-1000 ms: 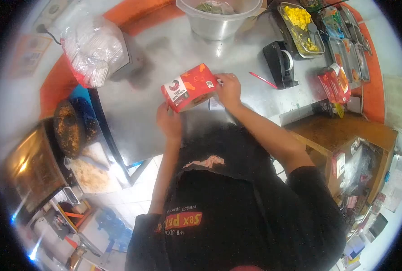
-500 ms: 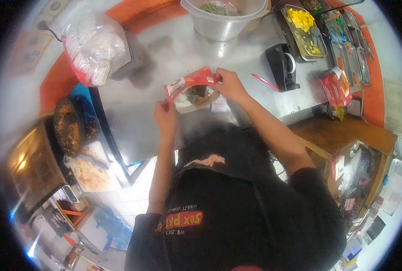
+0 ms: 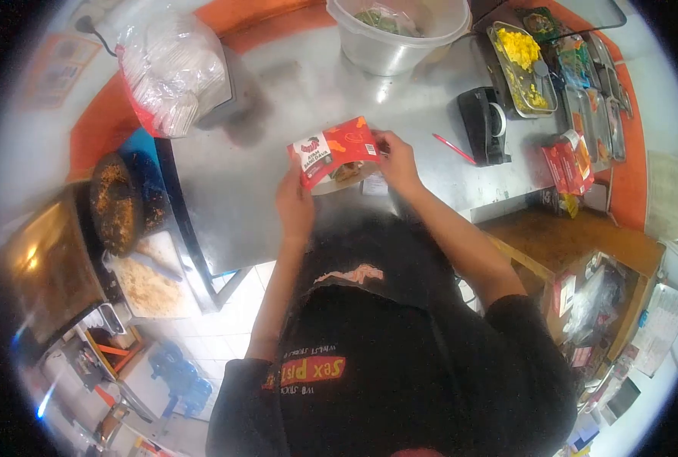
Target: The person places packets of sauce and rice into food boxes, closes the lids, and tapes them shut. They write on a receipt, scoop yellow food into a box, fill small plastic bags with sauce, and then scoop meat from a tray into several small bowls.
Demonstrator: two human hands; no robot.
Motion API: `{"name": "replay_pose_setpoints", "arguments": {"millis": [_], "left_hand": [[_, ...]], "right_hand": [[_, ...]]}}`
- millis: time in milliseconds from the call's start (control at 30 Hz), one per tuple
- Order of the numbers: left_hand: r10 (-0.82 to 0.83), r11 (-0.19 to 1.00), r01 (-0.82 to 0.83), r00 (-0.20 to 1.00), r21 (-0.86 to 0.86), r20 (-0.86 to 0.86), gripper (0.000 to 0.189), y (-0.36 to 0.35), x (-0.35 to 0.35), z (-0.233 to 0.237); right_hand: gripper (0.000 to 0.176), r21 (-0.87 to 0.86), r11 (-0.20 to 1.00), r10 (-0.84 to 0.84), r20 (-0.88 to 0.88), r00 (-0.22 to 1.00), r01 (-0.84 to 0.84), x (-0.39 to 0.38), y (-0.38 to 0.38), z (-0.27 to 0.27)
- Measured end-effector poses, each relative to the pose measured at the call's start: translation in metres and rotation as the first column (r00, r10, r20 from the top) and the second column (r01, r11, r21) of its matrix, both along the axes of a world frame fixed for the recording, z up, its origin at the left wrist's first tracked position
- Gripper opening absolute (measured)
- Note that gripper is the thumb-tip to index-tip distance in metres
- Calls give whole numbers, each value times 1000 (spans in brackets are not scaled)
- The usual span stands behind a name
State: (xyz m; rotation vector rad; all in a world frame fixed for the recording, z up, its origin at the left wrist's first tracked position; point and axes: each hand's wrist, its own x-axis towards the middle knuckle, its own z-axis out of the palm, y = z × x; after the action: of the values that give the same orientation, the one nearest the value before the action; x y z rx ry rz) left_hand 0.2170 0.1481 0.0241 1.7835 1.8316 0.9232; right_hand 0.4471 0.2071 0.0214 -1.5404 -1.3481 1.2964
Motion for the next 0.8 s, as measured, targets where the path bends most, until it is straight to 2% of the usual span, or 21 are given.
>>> {"name": "replay_pose_setpoints", "arguments": {"millis": [67, 100, 133, 167, 200, 267, 400, 467, 533, 600, 667, 700, 733, 800], "left_hand": [[-28, 1000, 28, 1000, -12, -2, 58, -4, -6, -9], [-63, 998, 63, 998, -24, -3, 62, -5, -9, -10], [-57, 998, 57, 998, -22, -2, 62, -7, -10, -8], [-111, 994, 111, 993, 2, 31, 63, -9, -12, -6], [-167, 986, 165, 984, 32, 63, 65, -9, -13, -3], [-178, 984, 179, 979, -6, 101, 68, -10, -17, 6], [-133, 983, 153, 976, -106, 174, 75, -7, -15, 6], [-106, 986, 126, 980, -112, 168, 74, -5, -14, -1], [-82, 987, 103, 983, -121, 164, 74, -3, -11, 2], [-34, 975, 85, 970, -206, 241, 66, -2, -11, 5], [-44, 978, 97, 963, -187, 267, 61, -3, -17, -7], [-52, 980, 105, 955, -168, 291, 57, -3, -18, -7], [-53, 980, 106, 955, -170, 291, 57, -3, -16, -7], [-18, 996, 22, 999, -89, 48, 50, -3, -14, -5]], "right_hand": [[69, 204, 974, 107, -32, 994, -98, 1, -4, 11], [69, 207, 973, 113, -31, 993, -105, 6, -4, 8], [74, 269, 921, 239, 180, 954, -281, 14, -5, 4], [78, 289, 842, 332, 389, 859, -456, 21, -7, 0], [78, 290, 840, 333, 391, 858, -459, 24, -6, -1], [83, 194, 849, 466, 163, 870, -491, 31, -2, -3], [85, 179, 847, 451, 257, 855, -500, 33, 7, -6], [78, 193, 871, 382, 308, 871, -451, 33, 9, -15], [73, 203, 879, 376, 261, 889, -432, 32, 14, -15], [68, 209, 887, 369, 214, 904, -412, 33, 16, -18], [68, 166, 887, 354, 358, 864, -432, 36, 17, -25], [68, 165, 888, 353, 357, 865, -430, 37, 17, -25], [66, 144, 886, 383, 307, 871, -440, 38, 17, -25], [65, 122, 884, 411, 254, 875, -451, 42, 19, -25]]}}
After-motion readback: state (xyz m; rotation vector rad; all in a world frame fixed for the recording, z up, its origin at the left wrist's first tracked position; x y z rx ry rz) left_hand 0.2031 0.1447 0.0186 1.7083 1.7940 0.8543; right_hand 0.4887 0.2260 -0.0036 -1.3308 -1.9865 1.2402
